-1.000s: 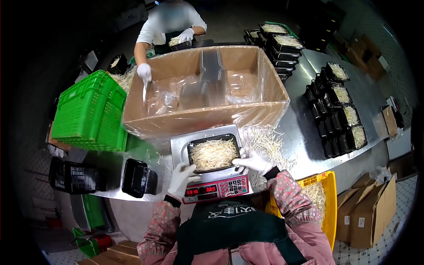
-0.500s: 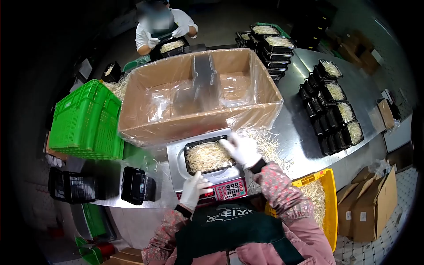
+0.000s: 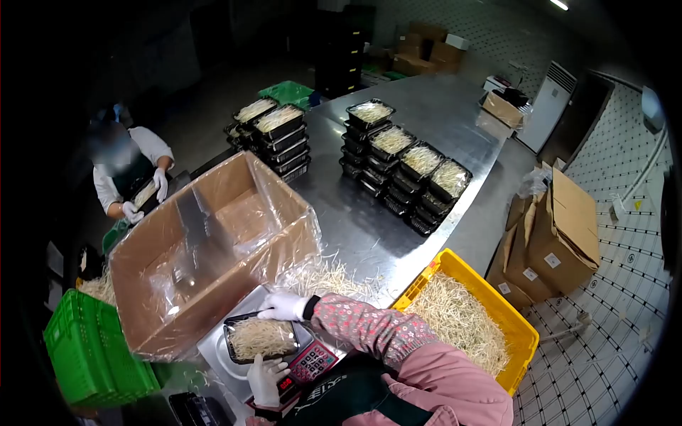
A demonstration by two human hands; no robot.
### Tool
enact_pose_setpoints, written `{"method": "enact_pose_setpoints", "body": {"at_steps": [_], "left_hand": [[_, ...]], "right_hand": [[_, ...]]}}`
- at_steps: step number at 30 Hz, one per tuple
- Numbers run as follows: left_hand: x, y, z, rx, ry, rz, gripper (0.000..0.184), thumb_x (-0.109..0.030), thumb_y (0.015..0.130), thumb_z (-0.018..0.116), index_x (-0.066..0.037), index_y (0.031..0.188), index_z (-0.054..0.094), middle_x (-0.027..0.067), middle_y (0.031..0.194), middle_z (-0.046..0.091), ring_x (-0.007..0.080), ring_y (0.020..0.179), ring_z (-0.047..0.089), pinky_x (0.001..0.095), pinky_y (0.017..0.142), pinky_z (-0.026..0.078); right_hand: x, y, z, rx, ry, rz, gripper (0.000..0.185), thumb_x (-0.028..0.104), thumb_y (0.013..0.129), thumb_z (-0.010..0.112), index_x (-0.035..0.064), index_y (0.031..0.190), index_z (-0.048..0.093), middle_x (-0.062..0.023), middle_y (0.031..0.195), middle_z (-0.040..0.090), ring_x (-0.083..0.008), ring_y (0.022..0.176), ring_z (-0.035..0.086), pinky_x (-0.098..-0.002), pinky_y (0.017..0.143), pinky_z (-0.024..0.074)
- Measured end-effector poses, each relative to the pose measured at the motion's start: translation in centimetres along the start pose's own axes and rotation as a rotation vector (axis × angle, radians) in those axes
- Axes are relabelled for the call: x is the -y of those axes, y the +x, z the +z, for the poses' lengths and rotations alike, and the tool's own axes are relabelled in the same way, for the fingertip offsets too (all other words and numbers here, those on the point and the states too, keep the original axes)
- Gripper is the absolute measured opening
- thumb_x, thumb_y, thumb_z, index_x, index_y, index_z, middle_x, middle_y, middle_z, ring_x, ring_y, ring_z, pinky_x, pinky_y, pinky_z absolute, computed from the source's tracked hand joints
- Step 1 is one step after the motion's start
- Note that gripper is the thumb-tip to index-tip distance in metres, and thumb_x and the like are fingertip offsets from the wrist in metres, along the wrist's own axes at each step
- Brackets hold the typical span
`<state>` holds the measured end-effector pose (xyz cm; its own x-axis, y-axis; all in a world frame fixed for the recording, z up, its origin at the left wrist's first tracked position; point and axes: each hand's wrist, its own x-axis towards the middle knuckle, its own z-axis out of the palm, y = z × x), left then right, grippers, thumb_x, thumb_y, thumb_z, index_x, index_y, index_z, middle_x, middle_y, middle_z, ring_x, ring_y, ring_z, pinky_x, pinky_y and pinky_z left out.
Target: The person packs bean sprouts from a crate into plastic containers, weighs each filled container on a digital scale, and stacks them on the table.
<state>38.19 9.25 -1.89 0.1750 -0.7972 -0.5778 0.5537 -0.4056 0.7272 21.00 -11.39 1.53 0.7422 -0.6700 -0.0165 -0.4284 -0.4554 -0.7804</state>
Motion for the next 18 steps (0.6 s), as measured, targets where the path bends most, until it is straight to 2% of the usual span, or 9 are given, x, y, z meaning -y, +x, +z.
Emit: {"method": "enact_pose_setpoints", "body": {"at_steps": [3,5,7,10,12,14,16,17,18], "left_hand": [[-1.7,-1.0,3.0,0.088,0.017,-0.003,0.044,-0.039,0.102,0.056,0.003,0.114,0.053,0.0169,0.091,0.064,0.0301,0.073,0.068,0.0446,0.064,0.061],[-2.2,-1.1,3.8,0.126,0.097,0.029,0.049,-0.043,0.102,0.053,0.003,0.118,0.054,0.0151,0.099,0.064,0.0292,0.082,0.068,0.0406,0.071,0.059],[-3.4,-1.5,5.1,0.117,0.13,0.056,0.046,-0.041,0.102,0.053,0.002,0.118,0.054,0.0144,0.1,0.064,0.0287,0.084,0.068,0.0402,0.072,0.058],[-4.0,-0.8,5.5,0.136,0.055,0.092,0.042,-0.035,0.101,0.057,0.002,0.121,0.055,0.0132,0.1,0.065,0.0257,0.082,0.067,0.0374,0.069,0.058],[-4.5,-1.0,6.2,0.092,0.071,0.038,0.04,-0.031,0.103,0.052,0.001,0.127,0.055,0.0145,0.109,0.066,0.0275,0.092,0.066,0.0394,0.078,0.056],[-4.9,-1.3,7.2,0.02,0.154,-0.052,0.04,-0.029,0.106,0.046,-0.002,0.134,0.053,0.0167,0.123,0.064,0.0321,0.104,0.064,0.0441,0.085,0.056],[-4.0,0.1,6.0,0.046,0.078,-0.049,0.04,-0.029,0.106,0.045,-0.001,0.133,0.053,0.0172,0.123,0.064,0.0329,0.104,0.064,0.0444,0.084,0.056],[-3.4,0.5,5.1,0.079,0.009,-0.053,0.04,-0.029,0.107,0.044,-0.001,0.133,0.053,0.0177,0.123,0.064,0.0338,0.104,0.064,0.0446,0.084,0.056],[-3.0,0.6,4.7,0.094,0.03,-0.014,0.04,-0.029,0.107,0.043,0.0,0.132,0.054,0.0184,0.124,0.064,0.0354,0.104,0.064,0.0467,0.085,0.056]], "right_hand": [[-4.0,-4.2,-0.5,-0.109,0.406,0.112,0.035,0.03,0.092,0.068,0.003,0.115,0.072,-0.014,0.103,0.074,-0.0251,0.094,0.068,-0.0375,0.086,0.0521],[-4.9,-8.0,-4.4,-0.223,0.598,0.213,0.035,0.024,0.093,0.07,-0.0023,0.115,0.07,-0.0098,0.101,0.074,-0.0174,0.094,0.066,-0.0334,0.086,0.052],[-7.5,-10.7,-9.7,-0.461,0.584,0.303,0.033,0.021,0.093,0.07,-0.0028,0.115,0.07,-0.009,0.102,0.073,-0.0158,0.095,0.065,-0.0311,0.086,0.0522],[-12.3,-13.1,-19.9,-1.039,0.603,0.157,0.019,0.014,0.089,0.072,-0.0021,0.098,0.069,-0.0003,0.089,0.067,-0.0095,0.083,0.06,-0.0265,0.076,0.0507],[-14.0,-13.0,-27.6,-1.392,0.685,0.062,0.013,0.016,0.092,0.069,0.0031,0.092,0.065,0.0017,0.08,0.062,-0.0059,0.062,0.054,-0.0246,0.051,0.045],[-14.2,-11.9,-35.0,-1.564,0.845,0.03,0.019,0.023,0.094,0.068,0.0054,0.098,0.064,0.0018,0.075,0.061,-0.0076,0.051,0.053,-0.023,0.038,0.0397],[-17.8,-9.4,-41.2,-1.82,0.755,0.11,0.025,0.018,0.093,0.069,-0.0023,0.105,0.06,-0.0022,0.078,0.062,-0.0124,0.053,0.057,-0.0264,0.038,0.0467],[-25.3,-8.5,-44.4,-1.867,0.577,0.176,0.038,0.015,0.09,0.067,-0.0046,0.12,0.056,-0.0081,0.086,0.064,-0.0166,0.058,0.06,-0.0318,0.043,0.0553],[-24.9,-8.3,-45.2,-1.841,0.666,0.297,0.039,0.015,0.089,0.068,-0.005,0.121,0.056,-0.0099,0.089,0.064,-0.0178,0.058,0.06,-0.0326,0.043,0.0553]]}}
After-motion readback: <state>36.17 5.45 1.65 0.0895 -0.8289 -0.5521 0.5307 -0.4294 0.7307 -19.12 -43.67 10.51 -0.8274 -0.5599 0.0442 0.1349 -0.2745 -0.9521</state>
